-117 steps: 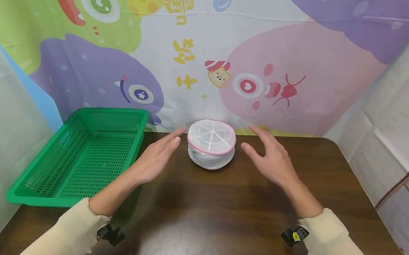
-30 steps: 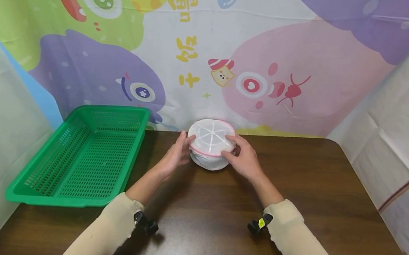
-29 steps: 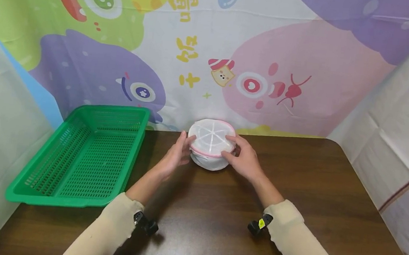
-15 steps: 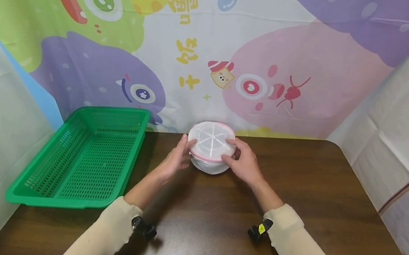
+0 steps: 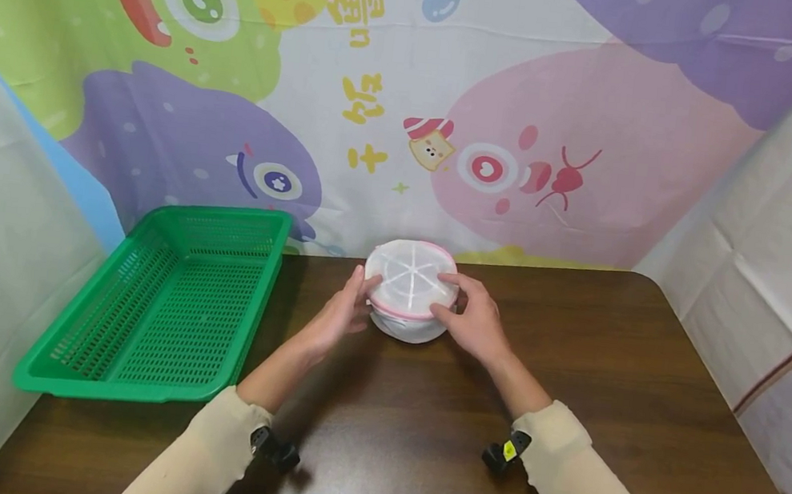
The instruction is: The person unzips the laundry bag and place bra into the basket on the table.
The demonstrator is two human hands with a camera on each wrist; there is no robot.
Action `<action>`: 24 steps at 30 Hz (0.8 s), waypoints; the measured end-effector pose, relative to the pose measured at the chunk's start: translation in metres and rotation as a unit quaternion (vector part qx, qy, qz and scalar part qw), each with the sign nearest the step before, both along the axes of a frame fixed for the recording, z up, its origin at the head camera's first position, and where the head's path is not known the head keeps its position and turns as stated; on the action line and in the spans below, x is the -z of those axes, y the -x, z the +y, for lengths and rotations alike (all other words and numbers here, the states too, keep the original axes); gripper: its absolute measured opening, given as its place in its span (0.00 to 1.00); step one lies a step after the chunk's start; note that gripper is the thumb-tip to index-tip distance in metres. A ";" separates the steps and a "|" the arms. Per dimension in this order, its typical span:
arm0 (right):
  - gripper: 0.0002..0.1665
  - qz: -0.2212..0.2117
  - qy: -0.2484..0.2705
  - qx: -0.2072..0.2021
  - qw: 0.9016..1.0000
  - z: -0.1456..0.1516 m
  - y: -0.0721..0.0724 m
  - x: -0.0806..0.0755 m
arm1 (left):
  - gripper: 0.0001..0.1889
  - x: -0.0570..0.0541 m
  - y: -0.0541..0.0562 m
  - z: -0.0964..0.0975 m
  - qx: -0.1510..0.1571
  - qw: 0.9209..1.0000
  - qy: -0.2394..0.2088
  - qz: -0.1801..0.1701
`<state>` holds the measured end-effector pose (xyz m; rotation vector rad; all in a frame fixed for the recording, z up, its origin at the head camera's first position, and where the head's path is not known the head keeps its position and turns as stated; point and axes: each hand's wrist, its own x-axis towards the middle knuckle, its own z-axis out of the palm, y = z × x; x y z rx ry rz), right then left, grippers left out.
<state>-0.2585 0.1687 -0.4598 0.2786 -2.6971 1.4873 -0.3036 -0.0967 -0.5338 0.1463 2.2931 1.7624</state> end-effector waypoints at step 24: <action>0.31 0.004 0.001 0.002 1.000 0.001 -0.004 0.000 | 0.44 0.008 -0.006 -0.007 0.009 1.000 0.013 -0.012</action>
